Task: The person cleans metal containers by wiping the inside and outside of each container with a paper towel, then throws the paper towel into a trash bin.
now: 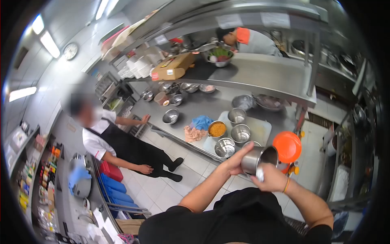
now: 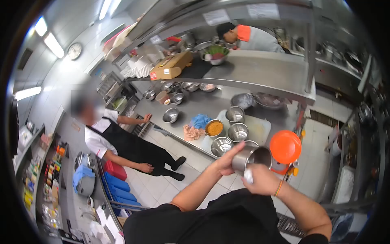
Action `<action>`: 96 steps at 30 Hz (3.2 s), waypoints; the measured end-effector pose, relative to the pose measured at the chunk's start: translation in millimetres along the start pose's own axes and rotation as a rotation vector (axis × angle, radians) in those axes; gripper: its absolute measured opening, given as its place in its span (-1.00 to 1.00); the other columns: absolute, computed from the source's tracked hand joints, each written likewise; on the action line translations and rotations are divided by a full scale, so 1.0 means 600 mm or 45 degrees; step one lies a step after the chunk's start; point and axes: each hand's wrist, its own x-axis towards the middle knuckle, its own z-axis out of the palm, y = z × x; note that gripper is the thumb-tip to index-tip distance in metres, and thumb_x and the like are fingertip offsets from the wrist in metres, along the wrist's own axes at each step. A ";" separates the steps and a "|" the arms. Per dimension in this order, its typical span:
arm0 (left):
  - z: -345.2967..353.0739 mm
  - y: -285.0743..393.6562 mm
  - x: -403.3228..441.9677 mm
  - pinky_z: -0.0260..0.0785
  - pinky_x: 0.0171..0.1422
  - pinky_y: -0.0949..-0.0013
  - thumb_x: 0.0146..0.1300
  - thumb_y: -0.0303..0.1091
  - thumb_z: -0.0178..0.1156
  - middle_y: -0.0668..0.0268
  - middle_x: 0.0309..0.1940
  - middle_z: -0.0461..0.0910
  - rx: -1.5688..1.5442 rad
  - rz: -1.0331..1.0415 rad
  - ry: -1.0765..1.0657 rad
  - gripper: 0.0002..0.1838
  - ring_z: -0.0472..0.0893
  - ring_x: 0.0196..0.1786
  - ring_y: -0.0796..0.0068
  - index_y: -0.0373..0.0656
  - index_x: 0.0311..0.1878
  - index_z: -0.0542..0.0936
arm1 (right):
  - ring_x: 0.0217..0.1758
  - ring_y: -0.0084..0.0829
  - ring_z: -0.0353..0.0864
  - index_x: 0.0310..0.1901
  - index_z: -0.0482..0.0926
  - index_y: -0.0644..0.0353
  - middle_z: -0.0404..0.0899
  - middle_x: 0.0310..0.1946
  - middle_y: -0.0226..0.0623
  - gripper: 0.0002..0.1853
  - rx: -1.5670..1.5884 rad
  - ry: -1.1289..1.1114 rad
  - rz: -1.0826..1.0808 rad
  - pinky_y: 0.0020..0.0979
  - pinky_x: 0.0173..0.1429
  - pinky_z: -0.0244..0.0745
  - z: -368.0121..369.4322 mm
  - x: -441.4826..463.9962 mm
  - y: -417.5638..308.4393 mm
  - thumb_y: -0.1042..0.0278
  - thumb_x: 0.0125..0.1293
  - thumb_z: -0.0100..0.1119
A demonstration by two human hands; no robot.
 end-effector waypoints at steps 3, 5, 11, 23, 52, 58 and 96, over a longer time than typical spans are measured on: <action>0.006 -0.023 0.001 0.19 0.62 0.11 0.51 0.39 -0.02 0.17 0.57 0.27 0.202 0.357 0.068 -0.09 0.30 0.59 0.27 -0.14 0.64 0.16 | 0.13 -0.38 0.67 0.25 0.55 0.30 0.68 0.00 -0.30 -0.53 0.778 0.525 -0.164 -0.29 0.24 0.56 0.011 0.010 -0.009 0.41 0.31 0.31; 0.005 -0.040 -0.004 -0.15 0.73 0.14 0.33 0.50 0.15 0.10 0.68 -0.05 0.710 0.704 0.044 0.25 -0.01 0.70 0.17 -0.21 0.71 -0.17 | 0.17 -0.46 0.64 0.35 0.47 0.28 0.66 0.10 -0.30 -0.47 1.258 0.486 -0.077 -0.37 0.29 0.53 -0.002 0.021 0.002 0.50 0.35 0.29; 0.073 -0.016 0.002 0.35 0.49 0.16 0.12 0.30 0.48 0.16 0.38 0.42 0.501 0.900 -0.003 0.22 0.49 0.39 0.24 -0.18 0.65 0.07 | -0.08 -0.49 0.71 0.08 0.66 0.31 0.76 -0.10 -0.26 -0.73 1.379 0.569 -0.121 -0.37 0.02 0.58 -0.002 0.014 -0.041 0.31 0.50 0.23; 0.091 0.066 0.033 0.51 0.35 0.03 0.51 0.30 -0.01 0.12 0.11 0.71 -0.060 0.101 -0.084 -0.29 0.69 0.18 0.16 -0.23 0.23 0.60 | -0.22 0.00 0.76 -0.15 0.65 0.29 0.72 -0.34 -0.02 -0.81 -0.304 0.205 -0.117 -0.07 -0.08 0.65 -0.067 -0.006 -0.022 0.47 0.20 0.28; 0.071 0.002 0.023 0.45 0.41 -0.21 0.46 0.35 0.03 0.06 0.28 0.59 -0.140 -0.029 -0.127 -0.25 0.59 0.35 0.10 -0.11 0.41 0.49 | 0.05 -0.35 0.60 -0.21 0.70 0.20 0.68 -0.12 -0.40 -0.78 -1.262 0.249 -0.714 -0.35 0.09 0.64 -0.070 -0.005 0.009 0.37 0.08 0.27; 0.061 -0.006 0.012 0.53 -0.02 -0.39 0.22 0.47 0.25 0.24 0.24 0.61 0.088 -0.180 0.126 -0.17 0.61 0.24 0.04 0.16 0.41 0.49 | 0.04 -0.30 0.62 -0.22 0.72 0.21 0.72 -0.17 -0.33 -0.77 -1.452 0.194 -0.451 -0.32 0.18 0.56 -0.054 0.004 0.039 0.36 0.06 0.31; 0.048 -0.003 -0.025 0.35 0.43 0.24 0.42 0.07 0.27 0.18 0.26 0.51 0.108 0.612 -0.081 -0.24 0.50 0.33 0.42 -0.15 0.51 0.29 | -0.07 -0.42 0.69 0.11 0.61 0.31 0.71 -0.07 -0.29 -0.62 0.836 0.528 0.174 -0.36 0.01 0.60 0.013 0.016 0.001 0.64 0.23 0.17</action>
